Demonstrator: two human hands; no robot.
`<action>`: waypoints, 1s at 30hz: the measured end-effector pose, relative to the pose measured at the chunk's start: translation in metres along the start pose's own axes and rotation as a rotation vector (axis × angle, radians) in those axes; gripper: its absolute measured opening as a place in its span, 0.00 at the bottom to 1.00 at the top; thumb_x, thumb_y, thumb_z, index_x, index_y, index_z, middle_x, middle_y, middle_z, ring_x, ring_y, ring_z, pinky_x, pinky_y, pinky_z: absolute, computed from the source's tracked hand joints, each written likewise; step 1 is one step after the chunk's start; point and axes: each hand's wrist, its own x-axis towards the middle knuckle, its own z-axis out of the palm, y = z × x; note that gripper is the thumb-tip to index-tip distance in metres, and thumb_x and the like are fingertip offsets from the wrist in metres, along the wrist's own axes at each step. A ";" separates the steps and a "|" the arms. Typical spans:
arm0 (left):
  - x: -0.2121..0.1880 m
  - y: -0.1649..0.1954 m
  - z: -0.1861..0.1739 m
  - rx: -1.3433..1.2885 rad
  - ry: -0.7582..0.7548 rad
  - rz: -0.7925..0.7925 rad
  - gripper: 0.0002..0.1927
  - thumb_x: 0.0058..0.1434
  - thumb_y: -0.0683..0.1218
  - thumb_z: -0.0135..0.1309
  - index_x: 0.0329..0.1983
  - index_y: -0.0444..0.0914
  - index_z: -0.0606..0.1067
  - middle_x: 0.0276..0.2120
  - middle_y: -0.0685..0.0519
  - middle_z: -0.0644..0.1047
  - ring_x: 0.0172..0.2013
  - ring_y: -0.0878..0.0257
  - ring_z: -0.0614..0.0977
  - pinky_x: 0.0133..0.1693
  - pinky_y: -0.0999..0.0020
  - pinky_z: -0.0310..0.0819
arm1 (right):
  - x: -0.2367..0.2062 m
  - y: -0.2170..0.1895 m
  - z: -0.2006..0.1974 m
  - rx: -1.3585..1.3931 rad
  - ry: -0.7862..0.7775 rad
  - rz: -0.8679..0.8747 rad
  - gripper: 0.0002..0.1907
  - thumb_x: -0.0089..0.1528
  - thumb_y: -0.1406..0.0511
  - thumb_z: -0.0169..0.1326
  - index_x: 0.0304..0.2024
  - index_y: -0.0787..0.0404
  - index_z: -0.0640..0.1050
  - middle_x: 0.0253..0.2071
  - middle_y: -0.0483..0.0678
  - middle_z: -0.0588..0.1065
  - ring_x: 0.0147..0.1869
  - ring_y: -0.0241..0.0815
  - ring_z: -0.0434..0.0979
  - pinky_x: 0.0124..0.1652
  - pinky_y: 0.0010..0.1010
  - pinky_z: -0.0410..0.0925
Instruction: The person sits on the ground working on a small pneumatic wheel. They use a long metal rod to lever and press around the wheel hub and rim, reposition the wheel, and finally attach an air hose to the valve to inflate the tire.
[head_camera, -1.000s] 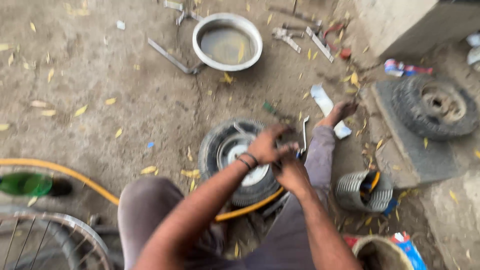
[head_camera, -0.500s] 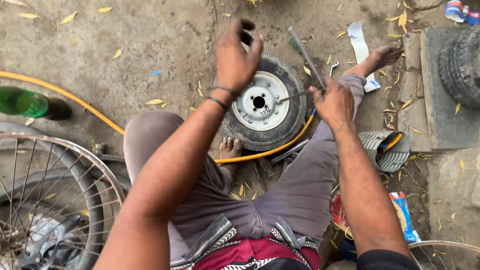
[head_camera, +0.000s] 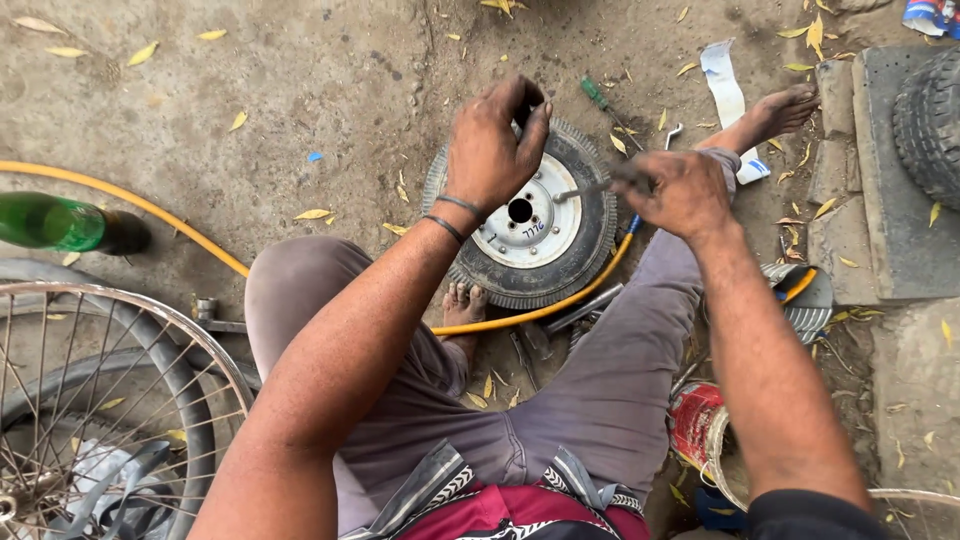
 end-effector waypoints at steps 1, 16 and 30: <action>-0.002 0.001 -0.001 0.038 -0.021 0.011 0.07 0.68 0.47 0.57 0.41 0.39 0.75 0.35 0.47 0.80 0.38 0.50 0.82 0.43 0.53 0.75 | 0.001 0.003 0.000 -0.020 0.019 -0.150 0.25 0.60 0.42 0.63 0.32 0.56 0.79 0.30 0.47 0.77 0.35 0.49 0.79 0.36 0.42 0.70; 0.016 0.006 0.099 0.327 0.030 0.102 0.19 0.62 0.62 0.54 0.28 0.44 0.75 0.30 0.53 0.77 0.36 0.52 0.78 0.43 0.54 0.63 | -0.035 0.058 0.010 0.015 0.292 0.193 0.32 0.67 0.40 0.59 0.26 0.59 0.74 0.24 0.48 0.70 0.28 0.48 0.72 0.31 0.40 0.63; 0.042 -0.016 0.102 0.332 -0.175 0.118 0.21 0.59 0.64 0.54 0.24 0.43 0.74 0.26 0.52 0.78 0.35 0.50 0.81 0.45 0.51 0.66 | -0.032 0.023 -0.006 0.073 0.424 0.228 0.30 0.65 0.45 0.66 0.26 0.59 0.72 0.28 0.50 0.72 0.35 0.54 0.74 0.40 0.46 0.65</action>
